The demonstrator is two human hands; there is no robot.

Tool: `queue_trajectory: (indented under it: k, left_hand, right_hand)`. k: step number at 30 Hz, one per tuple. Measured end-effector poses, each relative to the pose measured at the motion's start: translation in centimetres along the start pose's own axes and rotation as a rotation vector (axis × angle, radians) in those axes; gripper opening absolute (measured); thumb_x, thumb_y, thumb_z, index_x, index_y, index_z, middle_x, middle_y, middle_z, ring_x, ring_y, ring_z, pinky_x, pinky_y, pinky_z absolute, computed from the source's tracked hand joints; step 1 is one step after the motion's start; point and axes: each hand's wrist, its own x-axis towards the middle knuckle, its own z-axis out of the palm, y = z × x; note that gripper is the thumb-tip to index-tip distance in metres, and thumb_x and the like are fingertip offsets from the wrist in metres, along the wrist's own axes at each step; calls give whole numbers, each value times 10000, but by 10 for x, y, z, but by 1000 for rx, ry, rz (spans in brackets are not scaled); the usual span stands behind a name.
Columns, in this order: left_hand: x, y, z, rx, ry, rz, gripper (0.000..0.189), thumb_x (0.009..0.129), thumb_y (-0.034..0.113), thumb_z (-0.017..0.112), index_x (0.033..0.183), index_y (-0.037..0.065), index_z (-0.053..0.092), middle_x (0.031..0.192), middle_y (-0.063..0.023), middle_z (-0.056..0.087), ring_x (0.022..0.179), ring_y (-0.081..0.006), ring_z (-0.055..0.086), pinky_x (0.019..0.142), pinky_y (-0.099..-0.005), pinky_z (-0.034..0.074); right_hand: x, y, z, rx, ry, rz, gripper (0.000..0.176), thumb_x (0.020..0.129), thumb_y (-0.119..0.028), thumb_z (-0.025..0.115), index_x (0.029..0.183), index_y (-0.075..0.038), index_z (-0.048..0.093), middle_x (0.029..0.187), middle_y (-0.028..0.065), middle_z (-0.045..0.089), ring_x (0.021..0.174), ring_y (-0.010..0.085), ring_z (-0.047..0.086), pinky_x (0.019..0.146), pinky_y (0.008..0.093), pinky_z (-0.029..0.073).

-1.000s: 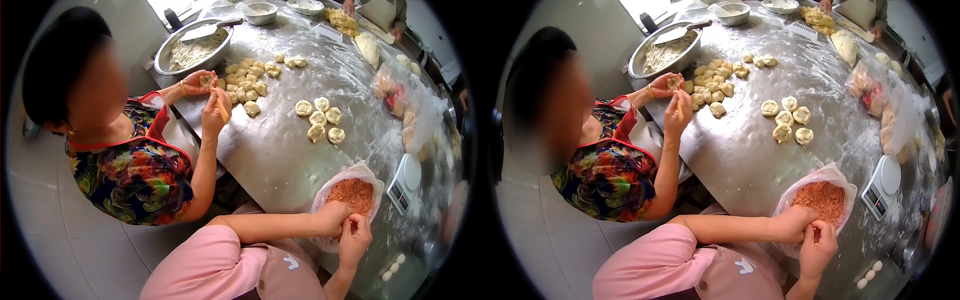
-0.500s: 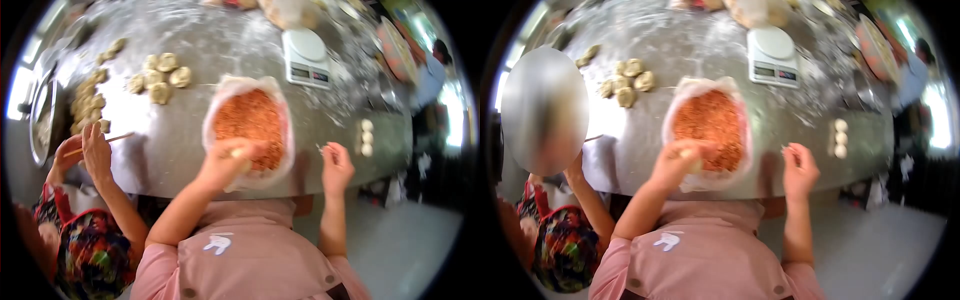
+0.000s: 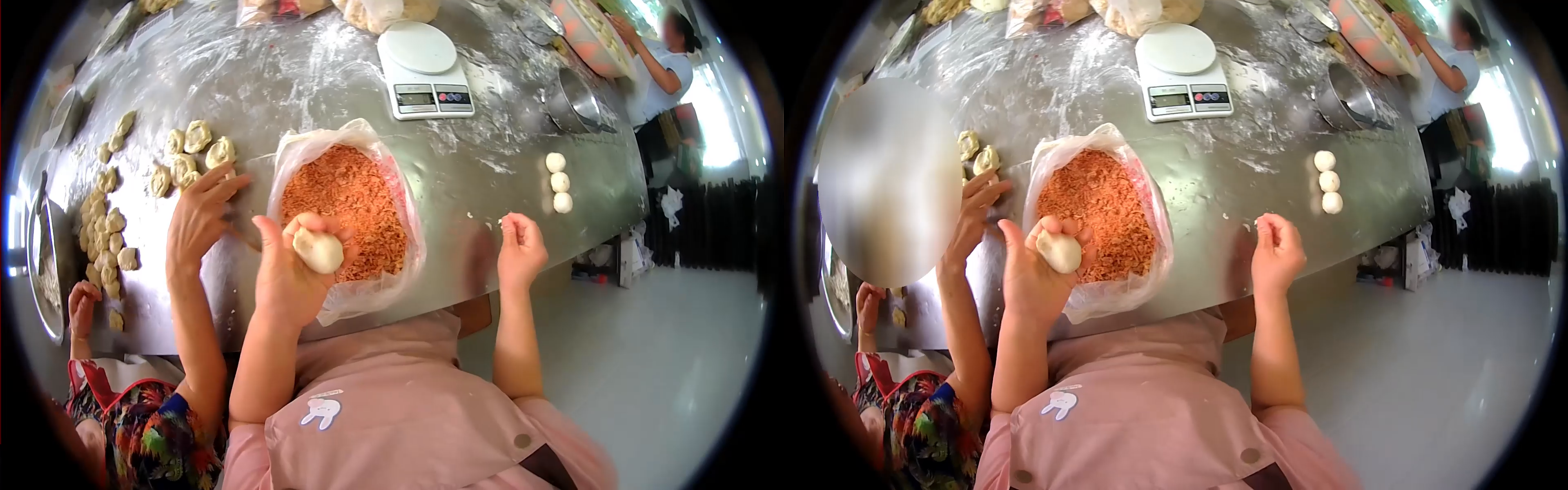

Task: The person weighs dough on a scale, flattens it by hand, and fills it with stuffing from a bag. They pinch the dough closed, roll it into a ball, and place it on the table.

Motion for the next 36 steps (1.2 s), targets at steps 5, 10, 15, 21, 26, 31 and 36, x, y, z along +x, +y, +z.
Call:
queue_trajectory:
  k: [5,10,15,21,26,31,36]
  left_hand:
    - [-4,-4,2,199,16,-25,453,998,250,500,1372,5,428,1330,-168,532,1208,-325,546,955,-401,510]
    - [-4,-3,-12,181,-142,-64,460,922,115,622,1345,7,475,1118,-86,620,995,-201,635,860,-328,541]
    - [-4,3,-17,159,-62,-43,297,964,307,585,1107,48,614,961,-56,622,828,-148,583,698,-296,482]
    - [-4,6,-16,220,64,81,454,970,475,511,711,103,519,767,-61,536,850,-234,571,752,-384,492]
    - [-11,19,-8,244,160,35,550,958,567,460,659,106,440,695,-51,478,694,-231,573,624,-364,494]
    - [-11,19,-23,331,-54,148,464,977,519,470,857,76,537,808,-70,556,749,-214,586,633,-363,509]
    - [-22,31,-17,555,-66,96,480,934,204,634,1320,47,395,1022,-61,571,915,-192,608,756,-309,526]
  right_hand:
    - [13,19,-16,150,21,191,112,904,-98,683,963,-3,679,869,28,692,786,89,632,756,243,517]
    - [4,12,-5,135,-59,185,107,893,-70,681,971,3,680,868,23,688,791,76,621,759,238,516]
    - [-10,-10,21,346,-257,100,85,878,34,662,961,24,646,890,21,648,817,95,623,780,229,515]
    - [-22,-49,41,28,-460,-105,65,880,-16,647,939,-13,672,967,132,664,787,182,669,731,295,537]
    - [-16,-63,34,-104,-545,-314,161,940,-62,562,1070,-39,655,1055,186,679,865,268,697,754,345,540]
    - [-6,-93,32,-94,-427,-352,150,937,-109,610,1054,-22,646,929,129,686,807,246,674,711,330,531]
    - [-1,-125,37,-67,-458,-335,142,908,-123,660,1004,-19,661,845,95,660,745,177,645,658,300,515]
